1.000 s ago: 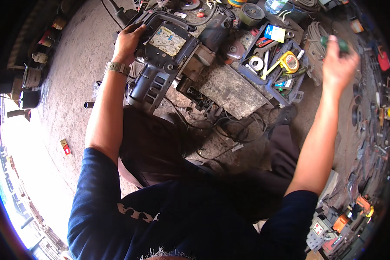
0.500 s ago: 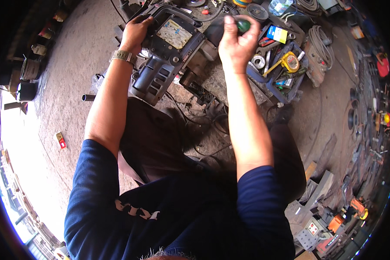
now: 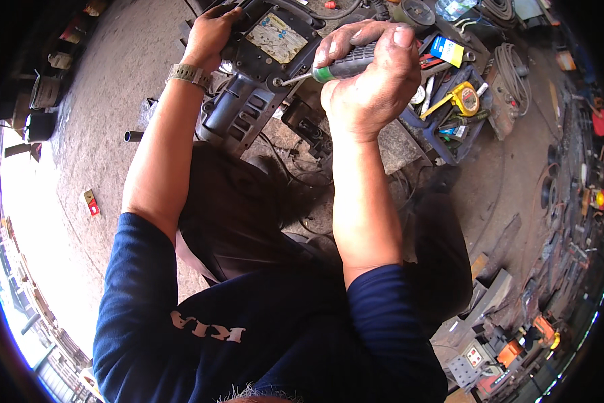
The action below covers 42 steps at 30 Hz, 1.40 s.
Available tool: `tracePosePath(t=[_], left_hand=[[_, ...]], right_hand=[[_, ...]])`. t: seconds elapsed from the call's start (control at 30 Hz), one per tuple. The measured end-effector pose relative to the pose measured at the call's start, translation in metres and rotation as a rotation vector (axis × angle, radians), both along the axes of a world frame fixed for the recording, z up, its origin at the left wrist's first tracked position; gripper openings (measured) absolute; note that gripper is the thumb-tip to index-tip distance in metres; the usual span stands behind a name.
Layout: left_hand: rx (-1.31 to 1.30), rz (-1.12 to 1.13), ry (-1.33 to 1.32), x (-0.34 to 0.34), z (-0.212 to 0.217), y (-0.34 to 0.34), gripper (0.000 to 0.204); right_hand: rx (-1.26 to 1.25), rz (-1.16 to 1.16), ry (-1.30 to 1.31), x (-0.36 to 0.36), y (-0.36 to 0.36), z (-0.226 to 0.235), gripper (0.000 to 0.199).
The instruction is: The person measures a motor housing with a tape measure, then disassembles a power tool by removing screws and opening the casing. They manipulate internal wires and components, then reassemble the tool and tighten screws.
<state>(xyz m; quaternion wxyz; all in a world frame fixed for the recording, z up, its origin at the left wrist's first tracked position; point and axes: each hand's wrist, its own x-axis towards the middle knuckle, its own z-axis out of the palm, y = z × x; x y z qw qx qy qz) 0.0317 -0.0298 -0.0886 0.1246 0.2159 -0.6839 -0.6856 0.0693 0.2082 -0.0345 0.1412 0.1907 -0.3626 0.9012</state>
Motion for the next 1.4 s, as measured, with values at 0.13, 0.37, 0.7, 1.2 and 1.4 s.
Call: tracePosePath(t=[0.13,0.37,0.7,1.2,1.4], left_hand=[[0.033,-0.02,0.007,0.001,-0.002,-0.001,0.026],[0.0,-0.008,0.017,0.001,-0.003,-0.002,0.027],[0.007,-0.003,0.019,0.001,-0.009,-0.007,0.035],[0.081,0.225,-0.081,-0.006,0.001,-0.004,0.067],[0.062,0.263,-0.104,-0.004,-0.001,-0.005,0.08]], right_hand=[[-0.04,-0.011,0.009,0.0,-0.009,-0.011,0.053],[-0.079,-0.082,-0.089,-0.005,-0.006,-0.013,0.054],[-0.068,0.019,-0.174,-0.016,-0.002,-0.007,0.042],[-0.218,0.004,-0.543,-0.038,0.023,-0.025,0.043],[-0.213,0.028,-0.451,-0.031,0.024,-0.022,0.043]])
